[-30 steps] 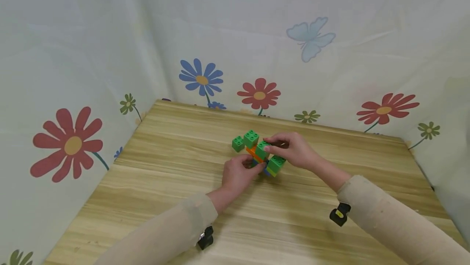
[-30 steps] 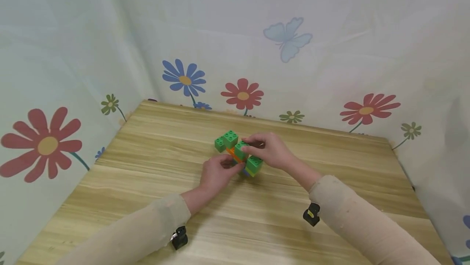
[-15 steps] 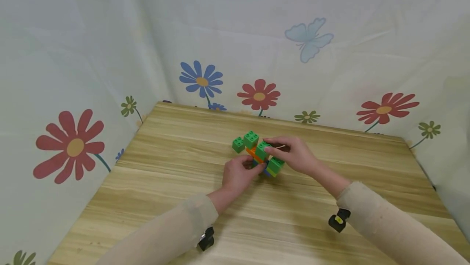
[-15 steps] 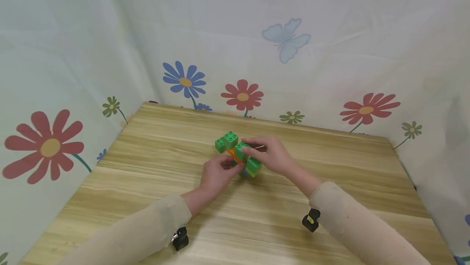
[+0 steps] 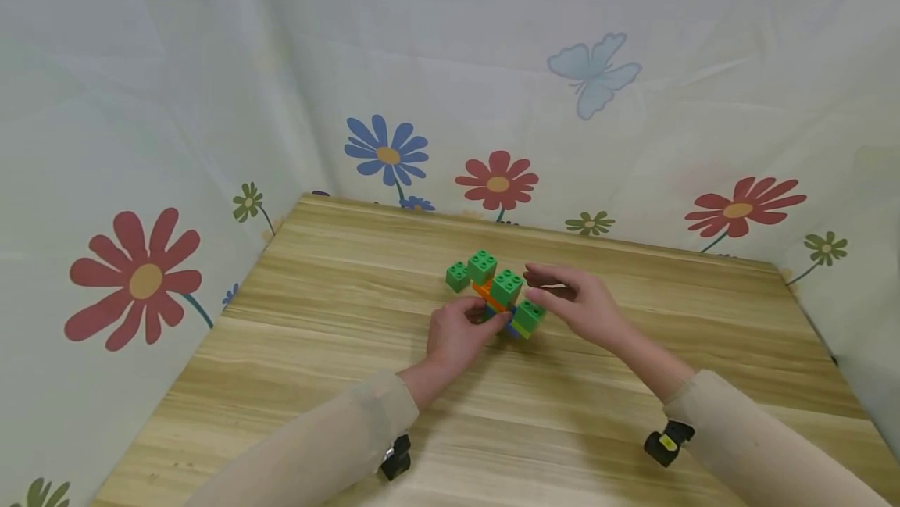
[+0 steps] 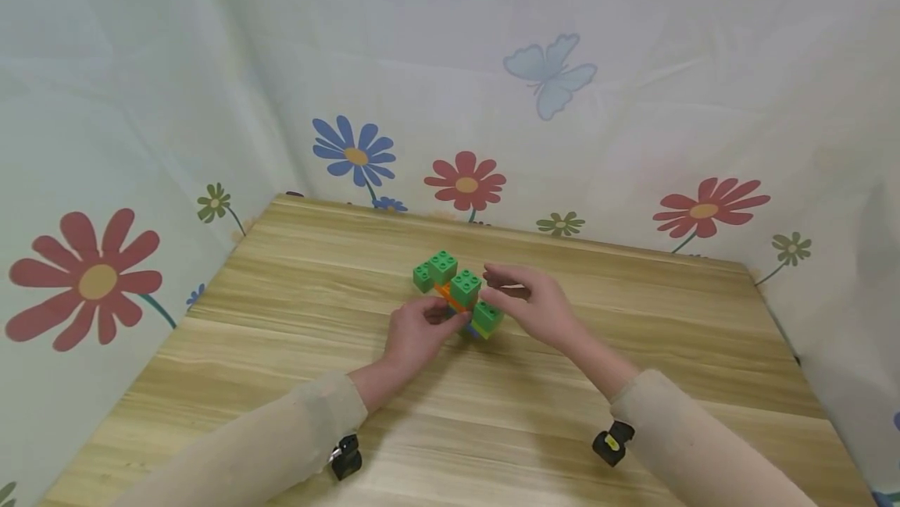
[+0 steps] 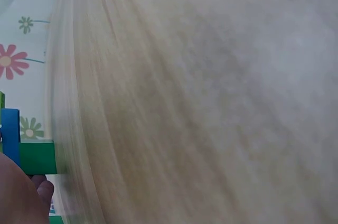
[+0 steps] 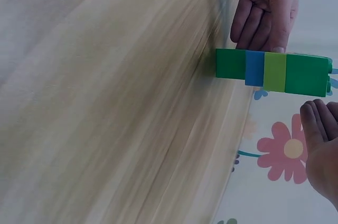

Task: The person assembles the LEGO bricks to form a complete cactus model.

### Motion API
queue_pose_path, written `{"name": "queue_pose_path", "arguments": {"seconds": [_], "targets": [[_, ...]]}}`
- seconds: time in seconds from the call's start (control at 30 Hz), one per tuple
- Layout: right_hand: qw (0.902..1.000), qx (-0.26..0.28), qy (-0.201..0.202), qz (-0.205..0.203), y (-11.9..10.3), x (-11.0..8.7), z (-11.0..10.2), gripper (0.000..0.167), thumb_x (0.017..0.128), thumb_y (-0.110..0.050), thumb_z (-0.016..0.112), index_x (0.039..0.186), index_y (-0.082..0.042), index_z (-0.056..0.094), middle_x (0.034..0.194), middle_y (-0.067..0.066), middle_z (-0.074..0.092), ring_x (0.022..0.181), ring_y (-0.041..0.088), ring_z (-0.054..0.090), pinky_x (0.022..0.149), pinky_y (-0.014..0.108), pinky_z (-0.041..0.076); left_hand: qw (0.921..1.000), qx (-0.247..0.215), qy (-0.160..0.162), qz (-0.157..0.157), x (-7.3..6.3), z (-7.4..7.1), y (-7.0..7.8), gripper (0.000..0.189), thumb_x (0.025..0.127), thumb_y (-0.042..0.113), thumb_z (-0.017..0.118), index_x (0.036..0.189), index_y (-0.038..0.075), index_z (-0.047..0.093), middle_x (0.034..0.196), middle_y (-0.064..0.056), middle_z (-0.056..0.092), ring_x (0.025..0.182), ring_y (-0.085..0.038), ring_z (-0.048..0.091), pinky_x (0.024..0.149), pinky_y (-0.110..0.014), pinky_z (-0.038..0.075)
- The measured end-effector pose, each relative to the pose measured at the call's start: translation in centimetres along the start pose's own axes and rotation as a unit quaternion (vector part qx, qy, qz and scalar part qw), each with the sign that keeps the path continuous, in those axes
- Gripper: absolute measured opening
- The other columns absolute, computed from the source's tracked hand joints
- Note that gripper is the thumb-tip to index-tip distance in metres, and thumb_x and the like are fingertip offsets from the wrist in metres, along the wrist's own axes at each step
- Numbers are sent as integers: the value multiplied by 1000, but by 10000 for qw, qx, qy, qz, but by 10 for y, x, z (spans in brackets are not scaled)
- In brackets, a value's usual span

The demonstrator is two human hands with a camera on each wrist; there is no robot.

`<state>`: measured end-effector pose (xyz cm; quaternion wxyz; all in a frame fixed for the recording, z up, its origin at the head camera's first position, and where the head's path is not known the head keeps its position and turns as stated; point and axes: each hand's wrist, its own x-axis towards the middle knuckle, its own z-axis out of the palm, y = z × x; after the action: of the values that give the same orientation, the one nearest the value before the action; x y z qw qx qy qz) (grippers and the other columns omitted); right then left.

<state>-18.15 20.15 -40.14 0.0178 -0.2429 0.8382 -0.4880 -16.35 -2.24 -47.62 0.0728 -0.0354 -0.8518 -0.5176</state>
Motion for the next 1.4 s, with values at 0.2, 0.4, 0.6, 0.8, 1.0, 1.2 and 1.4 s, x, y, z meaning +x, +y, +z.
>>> {"name": "queue_pose_path", "arguments": {"seconds": [0.2,0.4,0.6,0.8,1.0,1.2,1.4], "targets": [[9997,125,207,-79,5,-14,-1,53,99,-7,78,148,2,60,142,19,67,130,39,66,105,35,57,10000,7,27,40,-1,1,0,35,89,41,89,107,12,83,107,-3,82,96,-18,78,87,-39,65],[9986,-76,524,39,8,-28,9,60,92,-11,86,146,-2,62,140,18,67,130,33,65,106,44,56,10000,10,26,32,-1,1,-1,34,90,42,88,107,12,83,108,-4,82,96,-18,78,87,-39,65],[9956,-321,865,-182,15,-36,21,57,85,-7,91,137,0,68,136,17,69,121,32,69,101,38,60,10000,-60,40,18,-1,1,0,33,90,41,88,107,14,83,107,-3,82,97,-17,78,87,-39,65],[9945,-442,936,-180,21,-39,29,55,84,-7,92,133,-1,70,127,12,73,112,27,71,96,44,62,9999,-117,61,42,-2,3,0,32,90,40,88,109,14,83,107,-3,82,98,-17,78,87,-39,65],[9930,-489,1052,-241,26,-39,34,49,84,-7,92,129,-5,72,119,7,75,106,22,73,92,39,64,9999,-131,70,36,-2,3,1,32,90,39,89,109,13,83,107,-4,82,98,-17,78,87,-39,65],[9903,-623,1190,-348,25,-40,35,42,84,-8,92,122,-8,73,113,3,76,103,20,73,89,41,65,9997,-223,25,35,-3,3,1,32,90,36,88,109,11,82,107,-6,82,99,-19,78,88,-40,64],[9898,-660,1208,-369,24,-40,36,39,84,-8,92,118,-8,74,109,2,76,100,20,74,87,39,65,9995,-286,-62,75,-3,1,-3,35,90,38,88,113,13,81,112,-5,81,103,-20,77,90,-39,64]]}}
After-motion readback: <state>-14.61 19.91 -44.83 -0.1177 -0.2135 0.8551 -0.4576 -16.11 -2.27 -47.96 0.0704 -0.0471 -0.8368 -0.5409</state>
